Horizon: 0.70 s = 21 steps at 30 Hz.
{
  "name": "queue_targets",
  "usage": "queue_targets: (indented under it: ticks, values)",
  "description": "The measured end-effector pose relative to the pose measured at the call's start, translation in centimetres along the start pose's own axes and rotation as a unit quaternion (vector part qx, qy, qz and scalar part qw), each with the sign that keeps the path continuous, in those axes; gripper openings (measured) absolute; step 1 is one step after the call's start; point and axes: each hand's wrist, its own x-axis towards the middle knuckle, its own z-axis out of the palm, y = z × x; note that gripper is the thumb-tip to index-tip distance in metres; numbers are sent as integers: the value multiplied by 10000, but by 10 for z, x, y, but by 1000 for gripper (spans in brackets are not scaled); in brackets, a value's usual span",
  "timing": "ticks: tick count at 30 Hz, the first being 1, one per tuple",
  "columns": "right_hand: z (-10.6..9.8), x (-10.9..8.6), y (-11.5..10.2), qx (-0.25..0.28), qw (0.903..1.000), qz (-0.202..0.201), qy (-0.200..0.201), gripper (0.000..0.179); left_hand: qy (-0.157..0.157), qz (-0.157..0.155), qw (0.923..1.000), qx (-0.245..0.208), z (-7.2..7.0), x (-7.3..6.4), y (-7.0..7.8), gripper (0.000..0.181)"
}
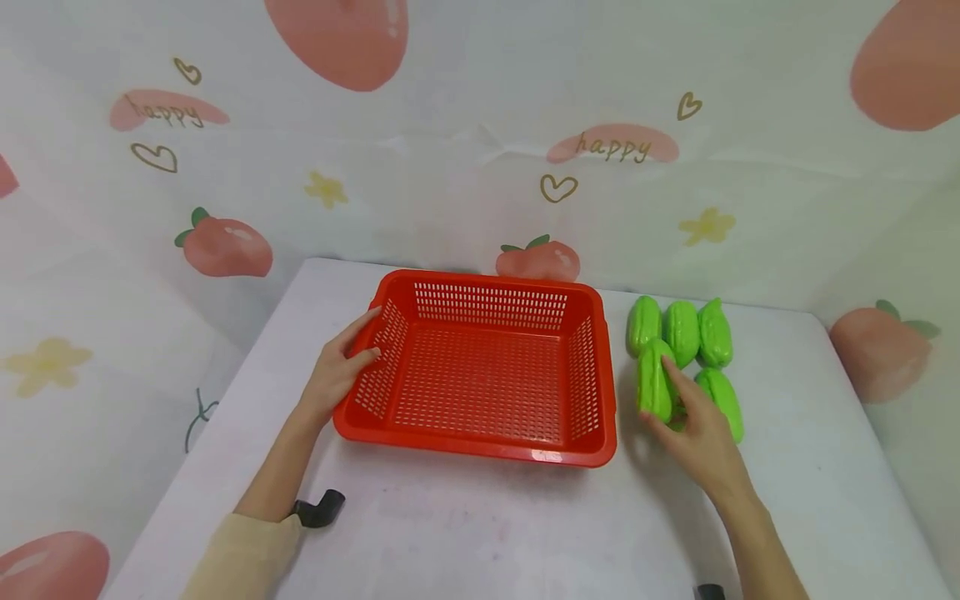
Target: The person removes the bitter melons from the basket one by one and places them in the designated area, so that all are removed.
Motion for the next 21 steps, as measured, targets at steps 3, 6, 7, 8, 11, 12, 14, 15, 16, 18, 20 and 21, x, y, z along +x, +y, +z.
queue_targets:
  ticks: [3,6,7,8,11,12,14,15,16,18,20,21]
  values:
    - [0,-2,4,-116,9999,22,25,88,-4,16,10000,1,1,0,0,60]
    - [1,-3,4,-246,9996,98,7,88,-17,46,10000,-36,1,0,1,60]
    - [1,-3,4,-277,9995,119,7,88,-21,49,10000,-42,1,0,1,60]
    - [2,-3,4,-309,9994,138,6,88,-30,50,10000,-57,1,1,2,60]
    - [3,-1,3,-380,9992,81,-26,86,-37,41,10000,-51,1,1,1,60]
    - [3,-1,2,-422,9991,59,-60,85,-32,41,10000,-39,1,1,1,60]
    - [4,1,2,-536,9984,9,-172,84,-24,28,10000,-13,1,1,1,60]
    - [4,2,2,-598,9979,-17,-241,83,-17,27,10000,9,1,1,1,60]
    - [4,2,2,-658,9973,-29,-316,83,-15,21,10000,20,1,1,1,60]
    - [5,3,3,-788,9959,-50,-445,82,3,9,10000,37,1,1,1,60]
    - [5,4,4,-907,9946,-93,-506,82,10,-13,10000,23,1,1,1,59]
    - [5,5,4,-975,9937,-104,-542,82,11,-15,10000,22,1,0,1,59]
